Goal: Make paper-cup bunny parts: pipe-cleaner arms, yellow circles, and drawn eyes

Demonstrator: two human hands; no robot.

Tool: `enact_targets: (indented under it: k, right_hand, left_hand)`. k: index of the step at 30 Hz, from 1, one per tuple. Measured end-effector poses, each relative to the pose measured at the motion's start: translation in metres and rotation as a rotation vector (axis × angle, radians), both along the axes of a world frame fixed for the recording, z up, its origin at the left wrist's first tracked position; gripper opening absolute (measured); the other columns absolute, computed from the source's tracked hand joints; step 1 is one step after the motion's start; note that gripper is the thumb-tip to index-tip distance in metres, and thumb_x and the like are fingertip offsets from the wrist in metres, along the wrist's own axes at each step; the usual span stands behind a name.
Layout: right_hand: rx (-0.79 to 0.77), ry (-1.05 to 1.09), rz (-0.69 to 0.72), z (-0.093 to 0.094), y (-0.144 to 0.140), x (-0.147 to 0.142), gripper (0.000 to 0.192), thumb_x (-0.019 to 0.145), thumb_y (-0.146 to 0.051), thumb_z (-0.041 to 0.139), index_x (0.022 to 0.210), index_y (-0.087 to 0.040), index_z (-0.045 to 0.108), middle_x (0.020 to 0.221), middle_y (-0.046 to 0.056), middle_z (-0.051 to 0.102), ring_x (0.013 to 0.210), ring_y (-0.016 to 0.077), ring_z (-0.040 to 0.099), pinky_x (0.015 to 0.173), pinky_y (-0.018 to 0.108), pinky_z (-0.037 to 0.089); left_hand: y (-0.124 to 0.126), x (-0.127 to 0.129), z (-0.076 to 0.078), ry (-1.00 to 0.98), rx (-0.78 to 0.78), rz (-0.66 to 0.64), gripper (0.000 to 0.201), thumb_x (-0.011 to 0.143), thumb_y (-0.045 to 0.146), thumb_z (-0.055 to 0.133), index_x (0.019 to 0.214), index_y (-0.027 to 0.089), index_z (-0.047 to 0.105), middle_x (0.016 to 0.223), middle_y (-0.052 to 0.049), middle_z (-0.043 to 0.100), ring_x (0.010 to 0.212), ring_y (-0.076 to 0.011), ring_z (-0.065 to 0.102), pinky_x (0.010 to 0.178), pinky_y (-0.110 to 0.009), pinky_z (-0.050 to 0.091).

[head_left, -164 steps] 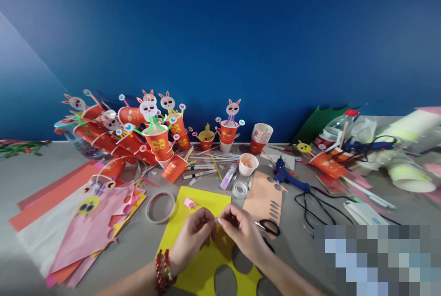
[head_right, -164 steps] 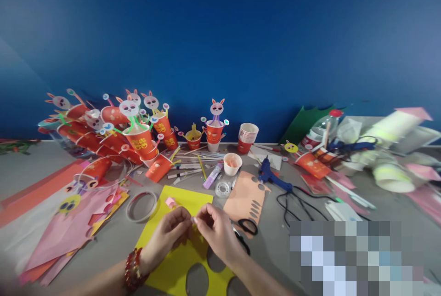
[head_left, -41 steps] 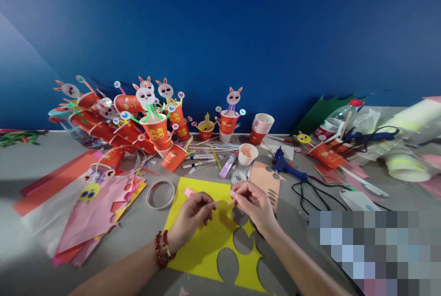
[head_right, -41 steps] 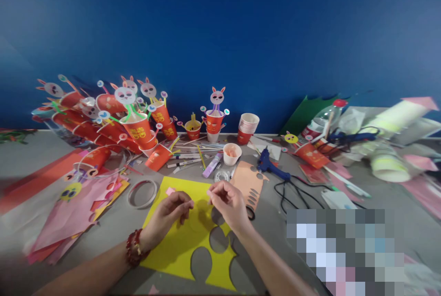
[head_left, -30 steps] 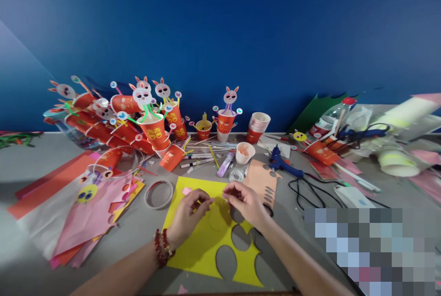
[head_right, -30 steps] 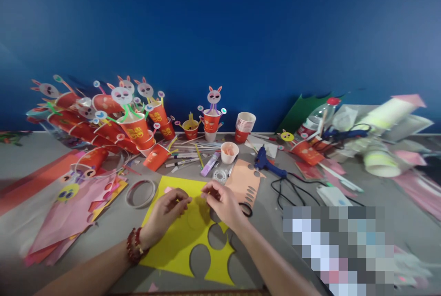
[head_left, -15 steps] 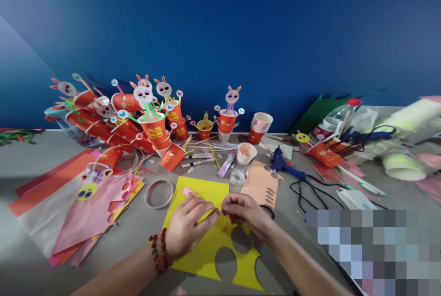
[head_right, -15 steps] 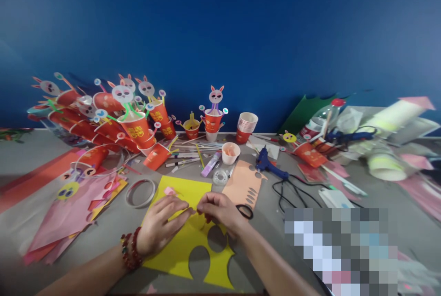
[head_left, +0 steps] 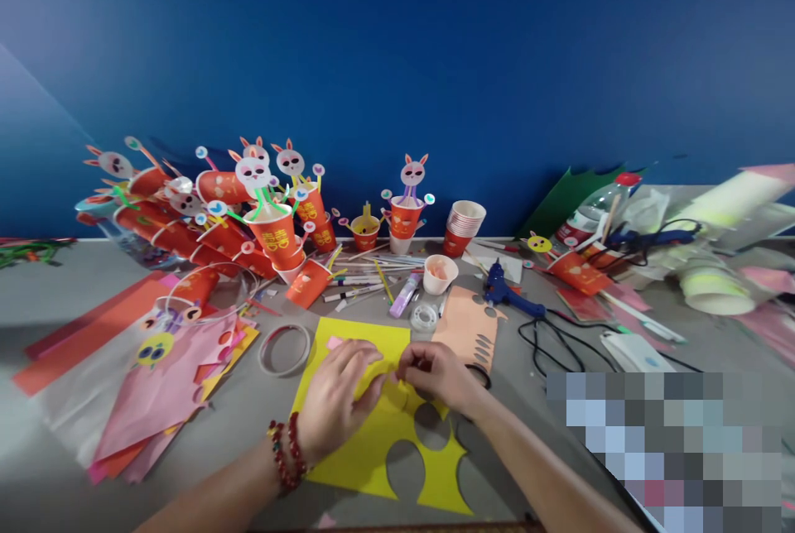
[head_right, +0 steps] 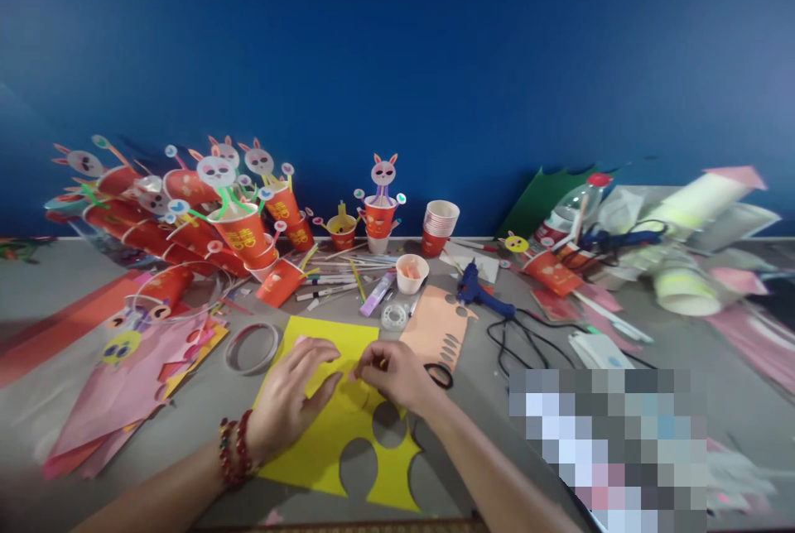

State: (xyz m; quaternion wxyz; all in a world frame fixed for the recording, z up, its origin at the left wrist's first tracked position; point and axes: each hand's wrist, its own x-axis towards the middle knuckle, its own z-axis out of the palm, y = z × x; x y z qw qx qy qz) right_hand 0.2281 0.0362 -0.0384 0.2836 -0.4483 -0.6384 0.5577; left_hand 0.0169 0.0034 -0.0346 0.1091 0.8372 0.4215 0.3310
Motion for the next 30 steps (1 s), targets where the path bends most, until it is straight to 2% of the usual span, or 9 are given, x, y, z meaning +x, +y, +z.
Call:
enact_targets:
  k: [3, 6, 9, 13, 17, 24, 30]
  right_hand:
    - [0.236, -0.174, 0.017, -0.002, 0.002, 0.002, 0.011, 0.076, -0.012, 0.062, 0.071, -0.018, 0.069, 0.072, 0.001, 0.065, 0.062, 0.013, 0.051, 0.055, 0.022, 0.036]
    - [0.296, -0.237, 0.036, -0.002, 0.002, 0.001, 0.01, 0.08, -0.016, 0.064, 0.071, -0.019, 0.068, 0.071, 0.0, 0.062, 0.062, 0.0139, 0.053, 0.054, 0.023, 0.037]
    - [0.322, -0.248, 0.048, -0.003, 0.002, 0.0, 0.012, 0.083, -0.021, 0.066, 0.071, -0.019, 0.067, 0.071, 0.0, 0.062, 0.064, 0.0142, 0.054, 0.056, 0.023, 0.039]
    - [0.334, -0.232, 0.025, -0.007, 0.002, -0.001, 0.015, 0.083, -0.024, 0.069, 0.069, -0.019, 0.065, 0.07, -0.001, 0.061, 0.064, 0.0144, 0.055, 0.058, 0.023, 0.04]
    - [0.329, -0.252, 0.002, -0.009, 0.003, -0.002, 0.018, 0.082, -0.027, 0.071, 0.069, -0.019, 0.062, 0.069, -0.002, 0.061, 0.064, 0.0144, 0.055, 0.059, 0.024, 0.04]
    - [0.352, -0.275, -0.025, -0.007, 0.003, -0.003, 0.017, 0.082, -0.024, 0.07, 0.068, -0.02, 0.06, 0.069, -0.001, 0.061, 0.065, 0.0148, 0.055, 0.058, 0.024, 0.039]
    - [0.488, -0.301, 0.017, -0.006, 0.002, -0.012, 0.016, 0.083, -0.02, 0.069, 0.069, -0.02, 0.06, 0.073, 0.0, 0.063, 0.075, 0.0177, 0.057, 0.065, 0.027, 0.041]
  left_hand:
    - [-0.002, 0.003, 0.01, 0.133, -0.118, -0.005, 0.016, 0.093, 0.016, 0.049, 0.1, 0.018, 0.063, 0.097, -0.009, 0.066, 0.095, -0.0243, 0.06, 0.087, -0.041, 0.047]
    - [-0.009, 0.002, 0.022, 0.32, -0.204, -0.09, 0.018, 0.091, 0.016, 0.05, 0.096, 0.019, 0.067, 0.095, -0.008, 0.066, 0.094, -0.0253, 0.059, 0.084, -0.041, 0.048]
    - [-0.018, -0.004, 0.023, 0.442, -0.244, -0.213, 0.021, 0.089, 0.023, 0.059, 0.109, 0.02, 0.066, 0.114, -0.008, 0.066, 0.108, -0.0275, 0.058, 0.094, -0.044, 0.046]
    - [-0.025, -0.015, 0.008, 0.483, -0.225, -0.327, 0.049, 0.088, 0.039, 0.065, 0.133, 0.022, 0.054, 0.142, -0.009, 0.054, 0.129, -0.0285, 0.047, 0.113, -0.048, 0.033]
    - [-0.03, -0.017, -0.006, 0.513, -0.208, -0.264, 0.059, 0.087, 0.051, 0.064, 0.137, 0.023, 0.051, 0.142, -0.01, 0.053, 0.13, -0.0313, 0.044, 0.113, -0.051, 0.032]
    - [-0.038, 0.0, -0.013, 0.507, -0.263, -0.117, 0.065, 0.084, 0.058, 0.064, 0.138, 0.024, 0.05, 0.136, -0.012, 0.053, 0.118, -0.0331, 0.049, 0.101, -0.051, 0.044]
    - [-0.043, -0.006, -0.017, 0.439, -0.258, -0.129, 0.06, 0.087, 0.055, 0.062, 0.135, 0.019, 0.053, 0.138, -0.012, 0.054, 0.123, -0.0312, 0.048, 0.106, -0.048, 0.041]
